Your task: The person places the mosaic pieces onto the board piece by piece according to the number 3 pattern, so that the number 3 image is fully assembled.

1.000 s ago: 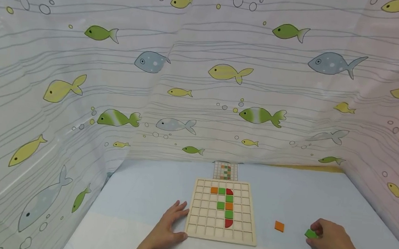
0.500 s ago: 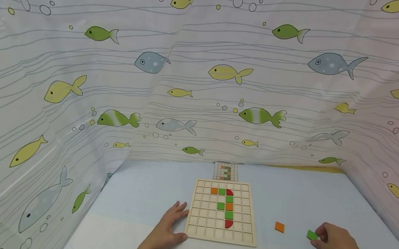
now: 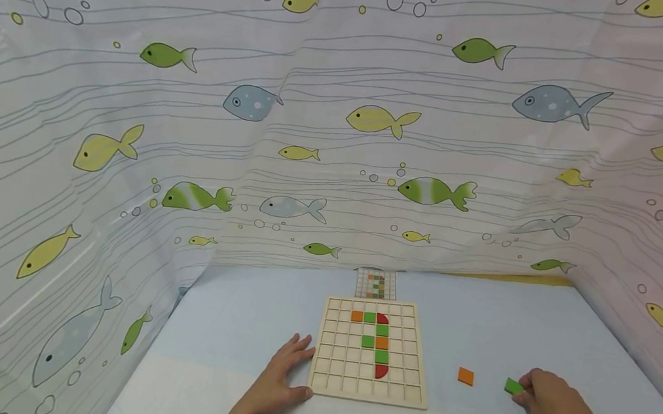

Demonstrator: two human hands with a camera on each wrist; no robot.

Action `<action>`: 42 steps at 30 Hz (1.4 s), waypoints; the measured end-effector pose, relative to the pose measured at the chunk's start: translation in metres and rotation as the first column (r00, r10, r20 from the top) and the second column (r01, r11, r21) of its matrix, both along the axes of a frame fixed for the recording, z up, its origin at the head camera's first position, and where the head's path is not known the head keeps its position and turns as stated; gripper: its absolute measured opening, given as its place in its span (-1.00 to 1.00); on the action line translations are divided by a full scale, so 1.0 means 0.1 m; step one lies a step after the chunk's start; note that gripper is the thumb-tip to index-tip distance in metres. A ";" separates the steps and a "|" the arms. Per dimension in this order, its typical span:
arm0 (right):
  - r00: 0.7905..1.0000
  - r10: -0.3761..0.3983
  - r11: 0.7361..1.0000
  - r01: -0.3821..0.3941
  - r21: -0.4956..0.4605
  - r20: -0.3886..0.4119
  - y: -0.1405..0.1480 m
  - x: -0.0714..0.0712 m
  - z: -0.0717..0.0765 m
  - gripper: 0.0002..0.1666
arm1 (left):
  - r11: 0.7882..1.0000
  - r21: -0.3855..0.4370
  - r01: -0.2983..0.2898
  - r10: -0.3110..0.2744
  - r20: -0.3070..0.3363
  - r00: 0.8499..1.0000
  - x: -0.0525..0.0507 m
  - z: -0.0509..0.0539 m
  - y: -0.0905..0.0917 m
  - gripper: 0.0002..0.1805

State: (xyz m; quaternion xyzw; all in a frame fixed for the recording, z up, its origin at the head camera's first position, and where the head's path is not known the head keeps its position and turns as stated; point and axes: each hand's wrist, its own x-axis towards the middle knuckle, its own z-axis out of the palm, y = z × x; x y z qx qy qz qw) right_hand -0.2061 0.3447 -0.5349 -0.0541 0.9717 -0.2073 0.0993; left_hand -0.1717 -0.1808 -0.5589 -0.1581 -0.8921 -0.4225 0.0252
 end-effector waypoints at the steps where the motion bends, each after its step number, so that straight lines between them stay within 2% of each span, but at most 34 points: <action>1: 1.000 -0.004 1.000 0.004 -0.006 0.000 -0.02 0.00 0.01 -0.60 | 1.000 0.002 0.002 -0.002 -0.003 1.000 0.00 0.01 0.00 -0.17; 9: 0.999 -0.010 0.999 0.008 -0.037 -0.051 -0.22 -0.02 0.05 -0.57 | 1.000 0.000 -0.003 0.003 -0.003 1.000 0.01 0.00 0.00 -0.18; 14: 0.998 -0.005 0.998 0.001 -0.057 -0.066 -0.37 -0.06 0.09 -0.55 | 1.000 0.000 -0.012 0.012 0.020 1.000 0.01 0.00 -0.01 -0.19; 21: 0.992 0.044 0.995 -0.054 -0.084 -0.121 -0.66 -0.11 0.20 -0.56 | 1.000 0.000 -0.017 0.017 0.021 1.000 0.00 0.00 -0.02 -0.18; 29: 0.997 0.035 0.992 -0.043 -0.115 -0.075 -1.09 -0.20 0.37 -0.64 | 1.000 0.008 -0.017 0.017 0.027 1.000 0.00 0.00 -0.02 -0.18; 36: 0.993 0.059 0.991 -0.070 -0.112 -0.098 -1.38 -0.23 0.38 -0.68 | 1.000 0.005 -0.015 0.014 0.025 1.000 0.00 -0.01 -0.01 -0.19; 42: 0.990 0.085 0.982 -0.102 -0.156 -0.116 -1.60 -0.23 0.38 -0.72 | 1.000 -0.002 -0.010 0.010 0.014 1.000 -0.01 0.00 -0.01 -0.19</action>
